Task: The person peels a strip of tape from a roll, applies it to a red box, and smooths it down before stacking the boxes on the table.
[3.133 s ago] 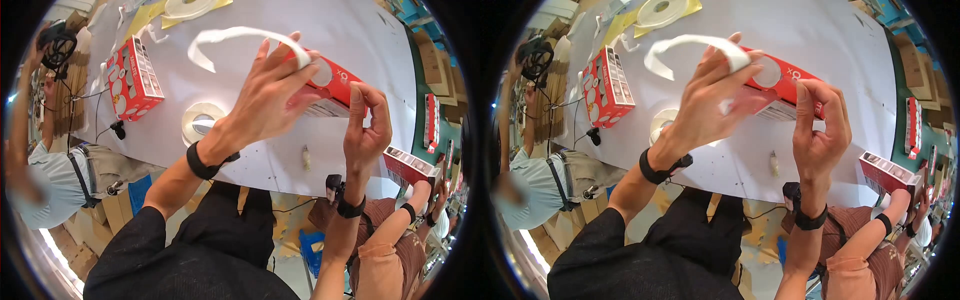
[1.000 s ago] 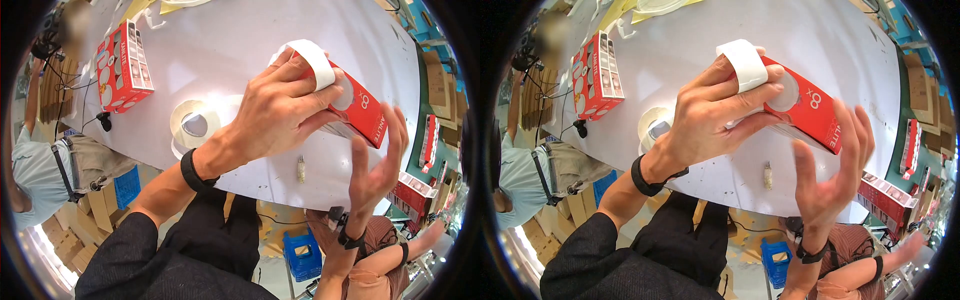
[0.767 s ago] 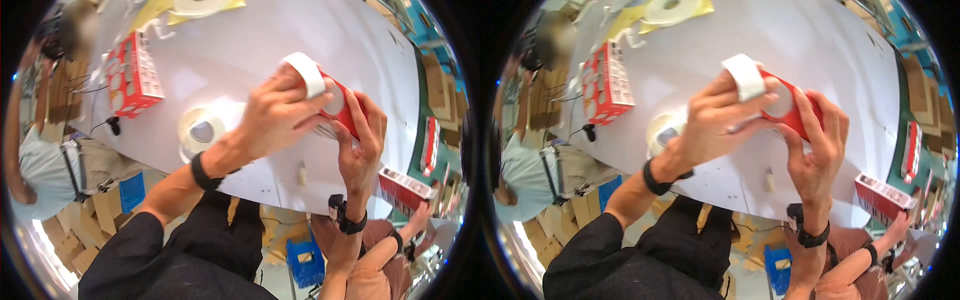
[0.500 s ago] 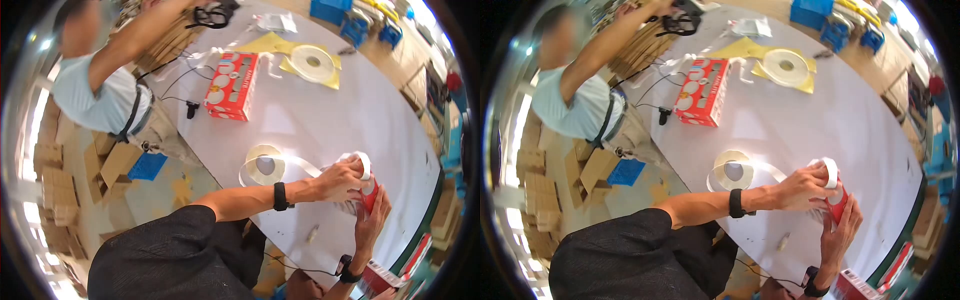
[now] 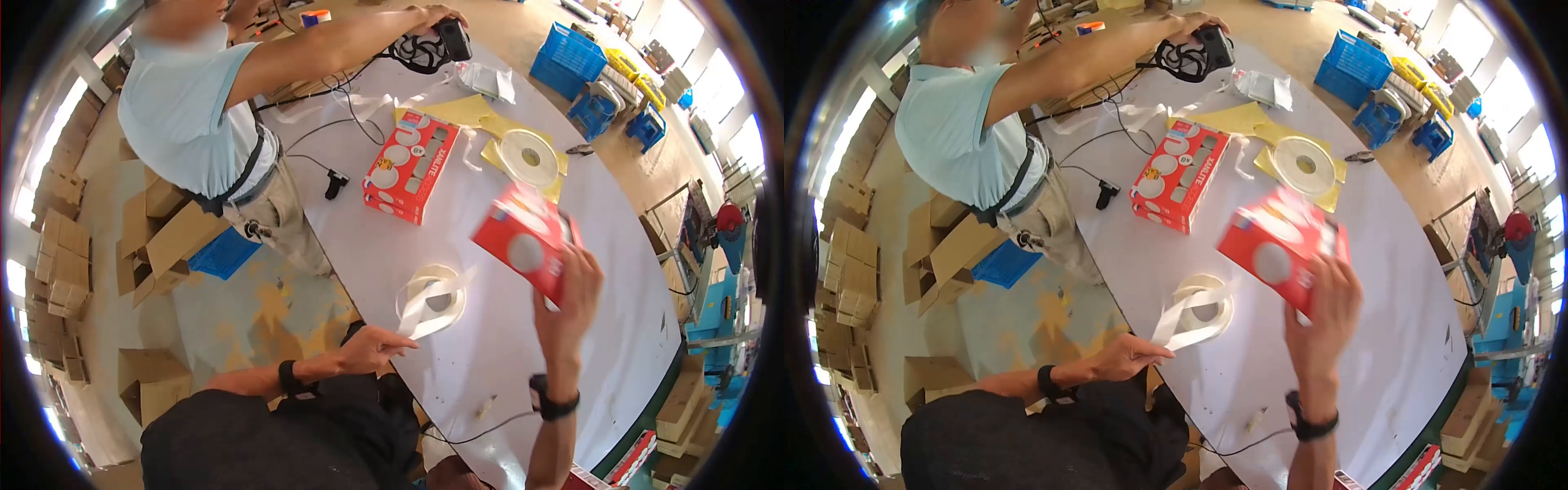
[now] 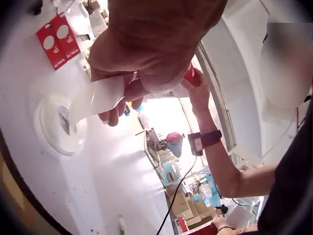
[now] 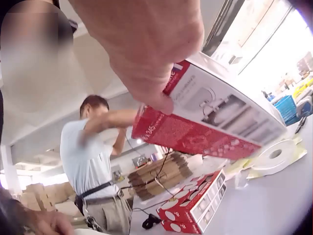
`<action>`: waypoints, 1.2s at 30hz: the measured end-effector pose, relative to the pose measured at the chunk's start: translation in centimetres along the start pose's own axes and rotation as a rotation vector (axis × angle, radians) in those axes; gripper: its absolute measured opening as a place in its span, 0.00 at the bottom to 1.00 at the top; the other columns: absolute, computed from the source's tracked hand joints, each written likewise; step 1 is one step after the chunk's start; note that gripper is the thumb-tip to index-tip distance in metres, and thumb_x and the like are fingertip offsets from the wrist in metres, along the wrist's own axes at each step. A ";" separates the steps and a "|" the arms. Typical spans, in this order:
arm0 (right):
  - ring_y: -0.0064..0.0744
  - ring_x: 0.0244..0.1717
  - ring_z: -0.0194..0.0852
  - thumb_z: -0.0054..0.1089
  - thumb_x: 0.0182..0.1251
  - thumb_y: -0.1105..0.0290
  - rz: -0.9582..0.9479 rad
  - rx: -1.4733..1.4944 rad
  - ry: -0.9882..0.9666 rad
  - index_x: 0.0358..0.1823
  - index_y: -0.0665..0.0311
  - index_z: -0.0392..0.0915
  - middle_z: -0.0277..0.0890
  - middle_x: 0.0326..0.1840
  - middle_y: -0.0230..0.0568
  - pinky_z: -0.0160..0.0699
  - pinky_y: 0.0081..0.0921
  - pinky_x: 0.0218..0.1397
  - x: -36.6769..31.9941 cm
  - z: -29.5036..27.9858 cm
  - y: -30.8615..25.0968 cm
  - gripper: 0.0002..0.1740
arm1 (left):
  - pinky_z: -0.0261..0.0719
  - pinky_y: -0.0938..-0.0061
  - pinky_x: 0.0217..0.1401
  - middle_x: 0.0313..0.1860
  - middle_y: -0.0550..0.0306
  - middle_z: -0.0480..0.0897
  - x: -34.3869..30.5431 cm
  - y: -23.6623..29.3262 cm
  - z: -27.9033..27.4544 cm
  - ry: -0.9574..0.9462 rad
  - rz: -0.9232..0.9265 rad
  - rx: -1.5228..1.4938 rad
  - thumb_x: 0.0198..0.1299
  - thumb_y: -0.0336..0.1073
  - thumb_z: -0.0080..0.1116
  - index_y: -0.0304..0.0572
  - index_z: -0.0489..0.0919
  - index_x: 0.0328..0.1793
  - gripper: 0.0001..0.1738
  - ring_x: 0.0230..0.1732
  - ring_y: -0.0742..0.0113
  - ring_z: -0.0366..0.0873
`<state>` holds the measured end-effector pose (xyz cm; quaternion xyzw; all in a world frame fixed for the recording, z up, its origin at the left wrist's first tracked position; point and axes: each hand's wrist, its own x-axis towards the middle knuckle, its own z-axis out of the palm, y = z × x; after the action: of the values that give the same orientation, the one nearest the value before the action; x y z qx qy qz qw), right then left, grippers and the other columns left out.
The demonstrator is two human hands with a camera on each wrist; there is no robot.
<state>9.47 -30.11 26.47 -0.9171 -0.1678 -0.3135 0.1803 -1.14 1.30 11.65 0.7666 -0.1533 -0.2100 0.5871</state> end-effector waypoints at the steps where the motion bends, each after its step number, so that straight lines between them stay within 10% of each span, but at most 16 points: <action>1: 0.53 0.72 0.71 0.76 0.47 0.81 -0.065 -0.033 0.021 0.67 0.61 0.77 0.78 0.68 0.43 0.69 0.50 0.75 1.2 3.4 -0.6 0.39 | 0.86 0.72 0.52 0.46 0.52 0.92 -0.3 -1.5 -0.6 0.017 -0.087 -0.027 0.72 0.22 0.57 0.41 0.88 0.63 0.18 0.46 0.69 0.90; 4: 0.47 0.76 0.65 0.64 0.64 0.77 -0.244 -0.123 0.077 0.69 0.60 0.78 0.74 0.73 0.38 0.66 0.51 0.79 4.8 15.1 -2.4 0.29 | 0.87 0.71 0.53 0.47 0.54 0.92 0.4 -3.3 -3.6 0.068 -0.280 -0.242 0.74 0.24 0.56 0.37 0.88 0.62 0.15 0.47 0.68 0.90; 14: 0.47 0.80 0.58 0.58 0.66 0.74 -0.125 0.080 -0.127 0.76 0.60 0.70 0.66 0.77 0.40 0.63 0.45 0.83 0.9 37.8 -7.1 0.34 | 0.86 0.72 0.56 0.54 0.53 0.90 1.8 -7.9 -14.2 0.057 -0.470 -0.067 0.78 0.28 0.53 0.34 0.87 0.62 0.15 0.49 0.66 0.89; 17: 0.50 0.78 0.62 0.59 0.68 0.77 -0.066 0.127 -0.135 0.75 0.62 0.71 0.70 0.74 0.43 0.65 0.44 0.81 1.7 34.9 -7.3 0.32 | 0.86 0.72 0.54 0.56 0.53 0.90 3.5 -8.0 -14.0 -0.180 -0.435 -0.138 0.78 0.27 0.53 0.35 0.86 0.63 0.16 0.50 0.67 0.89; 21: 0.49 0.64 0.81 0.66 0.70 0.74 0.593 0.261 -0.092 0.68 0.63 0.78 0.82 0.61 0.47 0.80 0.41 0.67 -5.1 25.2 -4.4 0.25 | 0.86 0.73 0.51 0.55 0.53 0.90 6.2 -0.7 -15.0 -0.425 -0.425 -0.210 0.78 0.25 0.50 0.35 0.85 0.65 0.17 0.51 0.64 0.89; 28: 0.37 0.48 0.88 0.64 0.77 0.67 1.432 0.191 -0.024 0.59 0.70 0.84 0.88 0.47 0.49 0.84 0.33 0.56 -29.0 10.8 -7.4 0.16 | 0.87 0.71 0.47 0.54 0.44 0.90 11.7 13.1 -15.9 -0.196 0.158 -0.239 0.78 0.22 0.45 0.30 0.85 0.63 0.18 0.44 0.62 0.91; 36: 0.33 0.51 0.85 0.46 0.84 0.40 1.469 1.123 0.324 0.59 0.73 0.85 0.88 0.49 0.42 0.81 0.30 0.59 -25.3 0.1 -17.1 0.37 | 0.85 0.72 0.41 0.49 0.48 0.91 11.0 20.1 -2.1 -1.080 0.319 0.002 0.64 0.14 0.54 0.44 0.88 0.63 0.25 0.39 0.63 0.90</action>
<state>-16.53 -19.95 14.17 -0.5174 0.3535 -0.1182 0.7703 9.72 -7.51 29.91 0.5182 -0.5463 -0.4809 0.4491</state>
